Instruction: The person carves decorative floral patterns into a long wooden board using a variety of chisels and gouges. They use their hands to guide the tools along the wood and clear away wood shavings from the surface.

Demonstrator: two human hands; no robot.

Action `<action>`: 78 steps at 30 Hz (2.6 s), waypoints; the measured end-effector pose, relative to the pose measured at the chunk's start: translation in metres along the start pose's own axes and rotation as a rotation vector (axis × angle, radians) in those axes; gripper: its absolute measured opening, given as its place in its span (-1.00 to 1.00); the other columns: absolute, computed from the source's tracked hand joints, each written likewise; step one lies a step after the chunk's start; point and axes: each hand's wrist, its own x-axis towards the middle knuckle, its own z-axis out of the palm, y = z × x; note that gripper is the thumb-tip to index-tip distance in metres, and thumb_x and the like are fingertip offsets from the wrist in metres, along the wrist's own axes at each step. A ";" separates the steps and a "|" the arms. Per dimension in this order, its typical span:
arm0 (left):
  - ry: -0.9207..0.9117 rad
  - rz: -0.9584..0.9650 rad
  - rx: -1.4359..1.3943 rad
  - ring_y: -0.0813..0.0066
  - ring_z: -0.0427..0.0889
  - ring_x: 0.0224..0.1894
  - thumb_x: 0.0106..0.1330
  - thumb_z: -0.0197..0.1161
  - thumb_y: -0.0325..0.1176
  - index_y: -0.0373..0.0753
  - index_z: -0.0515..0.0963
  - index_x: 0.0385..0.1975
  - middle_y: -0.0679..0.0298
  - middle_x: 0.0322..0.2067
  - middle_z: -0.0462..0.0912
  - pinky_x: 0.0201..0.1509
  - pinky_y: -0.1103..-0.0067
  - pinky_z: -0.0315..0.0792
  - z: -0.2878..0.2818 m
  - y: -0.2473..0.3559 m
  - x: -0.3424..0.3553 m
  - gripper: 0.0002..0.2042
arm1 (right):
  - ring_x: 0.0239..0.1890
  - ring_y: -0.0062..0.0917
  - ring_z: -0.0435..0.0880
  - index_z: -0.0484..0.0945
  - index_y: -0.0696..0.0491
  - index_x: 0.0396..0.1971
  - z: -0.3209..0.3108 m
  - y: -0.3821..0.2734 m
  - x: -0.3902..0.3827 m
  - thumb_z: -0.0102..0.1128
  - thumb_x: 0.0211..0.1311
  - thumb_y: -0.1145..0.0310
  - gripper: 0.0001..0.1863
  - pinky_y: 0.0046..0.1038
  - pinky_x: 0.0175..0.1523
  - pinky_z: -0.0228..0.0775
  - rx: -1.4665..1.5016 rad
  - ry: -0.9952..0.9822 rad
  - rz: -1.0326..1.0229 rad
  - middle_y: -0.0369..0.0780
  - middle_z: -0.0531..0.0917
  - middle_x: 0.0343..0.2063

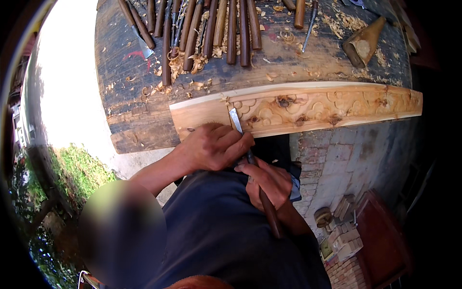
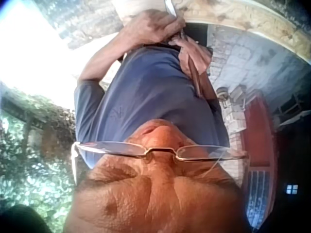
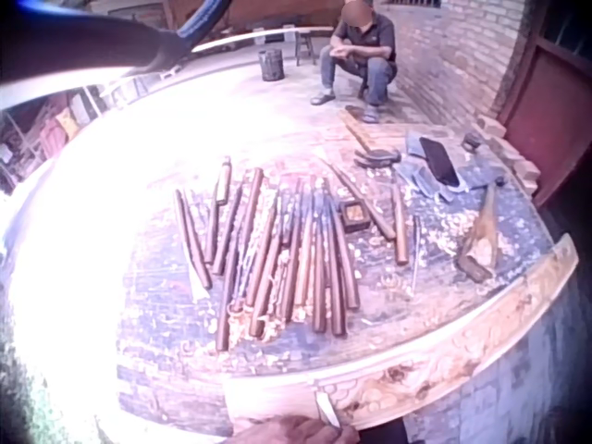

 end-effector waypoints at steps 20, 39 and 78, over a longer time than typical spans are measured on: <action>0.003 -0.012 -0.018 0.47 0.69 -0.46 0.19 0.40 -0.36 -0.36 0.64 0.00 0.35 -0.44 0.57 -0.45 0.53 0.55 -0.001 0.001 0.002 -0.62 | -0.30 -0.18 0.94 0.74 0.29 -0.14 -0.002 -0.006 0.004 0.19 0.35 0.67 -0.81 -0.30 -0.19 0.80 -0.030 -0.015 0.028 0.06 0.87 -0.29; 0.001 -0.118 -0.082 0.38 0.73 -0.40 0.26 0.43 -0.12 -0.39 0.61 0.13 0.29 -0.43 0.53 -0.42 0.43 0.57 -0.001 0.003 -0.001 -0.46 | -0.33 -0.21 0.91 0.78 0.30 -0.13 0.017 -0.012 0.007 0.10 0.49 0.48 -0.72 -0.31 -0.11 0.77 -0.007 0.102 0.105 0.02 0.89 -0.33; 0.013 -0.148 -0.139 0.36 0.72 -0.39 0.27 0.43 -0.17 -0.40 0.60 0.12 0.26 -0.38 0.54 -0.41 0.40 0.59 -0.001 0.001 0.004 -0.49 | -0.34 -0.28 0.90 0.71 0.33 -0.10 0.025 -0.015 0.010 0.04 0.59 0.50 -0.74 -0.33 -0.10 0.76 0.083 0.136 0.177 0.03 0.86 -0.40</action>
